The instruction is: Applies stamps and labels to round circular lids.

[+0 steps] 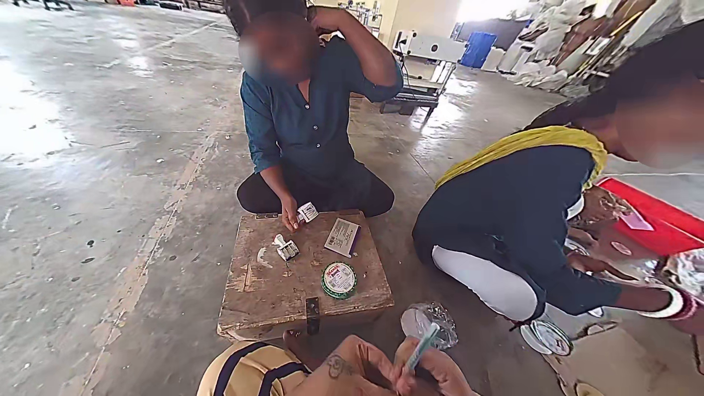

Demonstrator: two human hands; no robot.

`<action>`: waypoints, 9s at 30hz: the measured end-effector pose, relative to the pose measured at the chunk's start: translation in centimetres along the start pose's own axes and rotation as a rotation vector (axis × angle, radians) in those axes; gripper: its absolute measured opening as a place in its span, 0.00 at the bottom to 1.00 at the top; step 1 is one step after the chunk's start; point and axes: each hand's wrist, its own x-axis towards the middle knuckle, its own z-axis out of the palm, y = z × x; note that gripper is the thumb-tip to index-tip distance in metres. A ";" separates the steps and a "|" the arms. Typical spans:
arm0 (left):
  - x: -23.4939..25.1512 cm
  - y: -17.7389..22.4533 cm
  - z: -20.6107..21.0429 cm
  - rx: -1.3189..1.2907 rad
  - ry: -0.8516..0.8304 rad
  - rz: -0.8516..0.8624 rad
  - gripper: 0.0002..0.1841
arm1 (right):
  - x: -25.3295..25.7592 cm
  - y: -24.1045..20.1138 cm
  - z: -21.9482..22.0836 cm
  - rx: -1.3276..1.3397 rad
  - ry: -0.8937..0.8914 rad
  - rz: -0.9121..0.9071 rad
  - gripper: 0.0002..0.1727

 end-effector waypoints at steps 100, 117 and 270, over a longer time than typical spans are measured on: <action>7.9 -5.4 -15.6 1.270 0.529 0.074 0.40 | 10.7 19.2 2.5 -0.303 0.281 0.179 0.05; 7.7 -5.4 -15.7 1.251 0.514 0.062 0.42 | 10.4 19.4 2.0 -0.256 0.226 0.162 0.08; 9.2 -0.7 -15.4 1.047 0.250 -0.636 0.40 | 10.9 19.1 3.1 -0.344 0.356 0.208 0.05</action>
